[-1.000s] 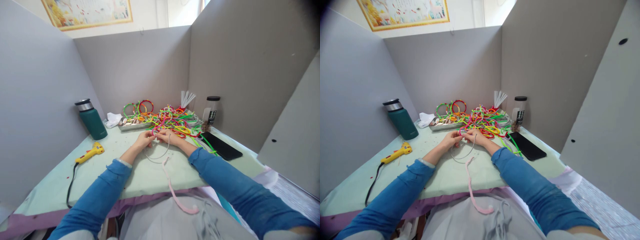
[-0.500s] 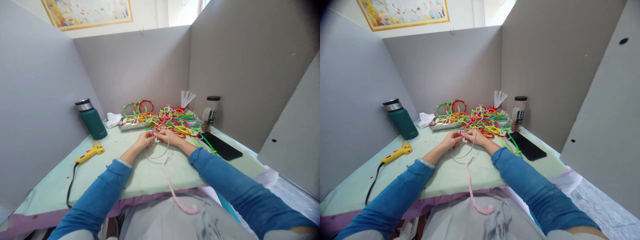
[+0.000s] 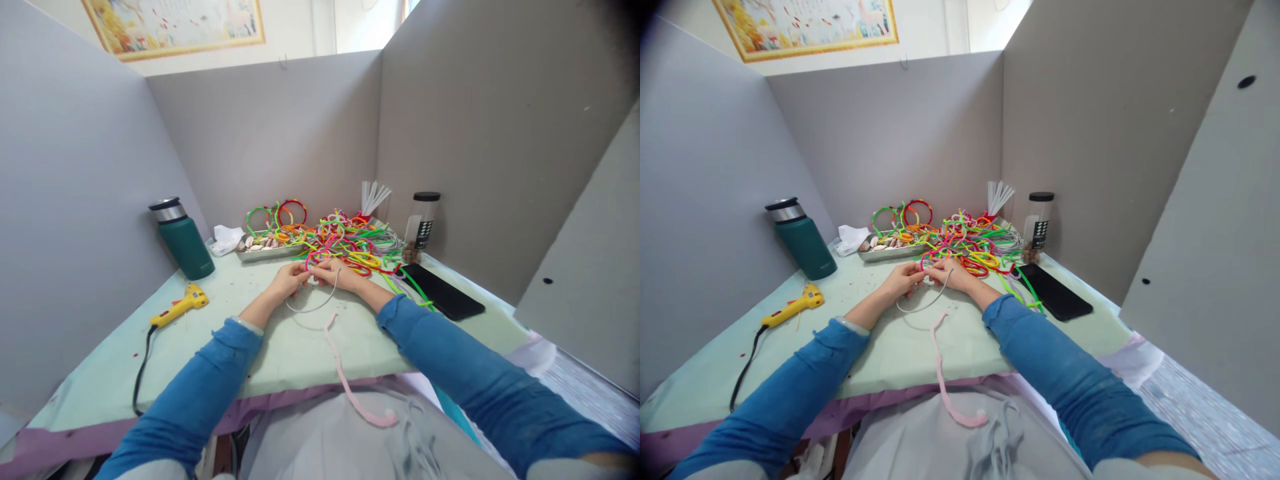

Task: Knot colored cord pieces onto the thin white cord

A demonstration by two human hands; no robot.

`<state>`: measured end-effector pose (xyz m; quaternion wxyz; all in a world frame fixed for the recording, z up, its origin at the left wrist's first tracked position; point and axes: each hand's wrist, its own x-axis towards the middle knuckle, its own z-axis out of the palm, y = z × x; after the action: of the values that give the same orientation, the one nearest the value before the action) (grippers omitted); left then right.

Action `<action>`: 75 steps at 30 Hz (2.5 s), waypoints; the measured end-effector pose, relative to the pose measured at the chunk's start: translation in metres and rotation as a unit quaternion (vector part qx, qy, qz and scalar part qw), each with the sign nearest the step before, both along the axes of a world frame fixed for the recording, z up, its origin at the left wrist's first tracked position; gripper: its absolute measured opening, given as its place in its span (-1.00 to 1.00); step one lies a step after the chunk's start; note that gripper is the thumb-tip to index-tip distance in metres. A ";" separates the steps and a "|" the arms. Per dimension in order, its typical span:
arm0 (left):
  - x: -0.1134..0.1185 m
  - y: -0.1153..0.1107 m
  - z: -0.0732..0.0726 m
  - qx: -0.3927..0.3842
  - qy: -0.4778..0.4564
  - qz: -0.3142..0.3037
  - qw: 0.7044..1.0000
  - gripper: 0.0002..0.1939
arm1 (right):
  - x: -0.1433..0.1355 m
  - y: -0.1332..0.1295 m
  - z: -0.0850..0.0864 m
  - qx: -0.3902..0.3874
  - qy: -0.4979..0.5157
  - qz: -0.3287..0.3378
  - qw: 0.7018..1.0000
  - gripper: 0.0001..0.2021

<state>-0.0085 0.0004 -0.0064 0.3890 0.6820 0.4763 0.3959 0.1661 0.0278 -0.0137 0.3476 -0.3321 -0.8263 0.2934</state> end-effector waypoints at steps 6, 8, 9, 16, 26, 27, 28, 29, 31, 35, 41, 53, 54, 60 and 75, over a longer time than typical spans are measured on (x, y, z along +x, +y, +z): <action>0.000 -0.002 0.001 -0.040 -0.040 -0.016 0.998 -0.74 | 0.000 -0.001 0.001 0.006 -0.006 0.007 1.000 -0.59; 0.001 -0.003 0.002 -0.046 -0.041 -0.012 0.998 -0.75 | 0.000 -0.001 0.002 0.011 -0.004 0.007 1.000 -0.60; 0.002 -0.003 0.003 -0.045 -0.038 -0.009 0.998 -0.75 | 0.000 -0.001 0.002 0.013 -0.003 0.005 1.000 -0.60; 0.005 -0.005 0.005 -0.050 -0.048 0.008 0.998 -0.73 | 0.000 -0.003 0.003 -0.002 -0.002 0.003 1.000 -0.59; 0.001 -0.008 0.010 -0.116 -0.126 -0.045 0.984 -0.76 | 0.001 -0.005 0.002 0.037 0.011 0.019 0.999 -0.57; 0.001 -0.009 0.011 -0.125 -0.131 -0.050 0.982 -0.77 | 0.001 -0.005 0.002 0.042 0.014 0.021 0.999 -0.56; 0.000 -0.010 0.012 -0.134 -0.135 -0.054 0.980 -0.78 | 0.000 -0.005 0.002 0.046 0.016 0.024 0.999 -0.56; 0.000 -0.010 0.013 -0.142 -0.138 -0.056 0.979 -0.79 | 0.000 -0.005 0.001 0.051 0.019 0.027 0.998 -0.56; -0.001 -0.009 0.013 -0.153 -0.144 -0.058 0.976 -0.80 | -0.001 -0.005 0.001 0.064 0.024 0.027 0.997 -0.57; -0.001 -0.008 0.013 -0.160 -0.151 -0.058 0.974 -0.81 | -0.001 -0.004 0.000 0.085 0.030 0.021 0.996 -0.60; 0.000 -0.010 0.014 -0.154 -0.161 -0.049 0.974 -0.81 | 0.000 -0.005 0.001 0.085 0.038 0.013 0.996 -0.60; -0.005 -0.006 0.011 -0.158 -0.157 -0.074 0.972 -0.83 | -0.001 -0.010 0.005 0.083 0.039 0.029 0.995 -0.60; -0.005 -0.006 0.011 -0.160 -0.154 -0.074 0.972 -0.84 | -0.002 -0.010 0.005 0.084 0.037 0.032 0.995 -0.60; 0.000 -0.006 0.008 -0.124 -0.125 -0.023 0.984 -0.80 | -0.002 -0.005 0.002 0.087 0.026 0.005 0.996 -0.59; 0.004 0.001 0.006 0.092 -0.012 0.061 0.994 -0.74 | -0.002 0.001 0.001 0.030 0.059 -0.047 0.997 -0.59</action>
<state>-0.0045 0.0015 -0.0004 0.3059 0.6797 0.4738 0.4691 0.1637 0.0284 -0.0126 0.4191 -0.3419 -0.7963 0.2710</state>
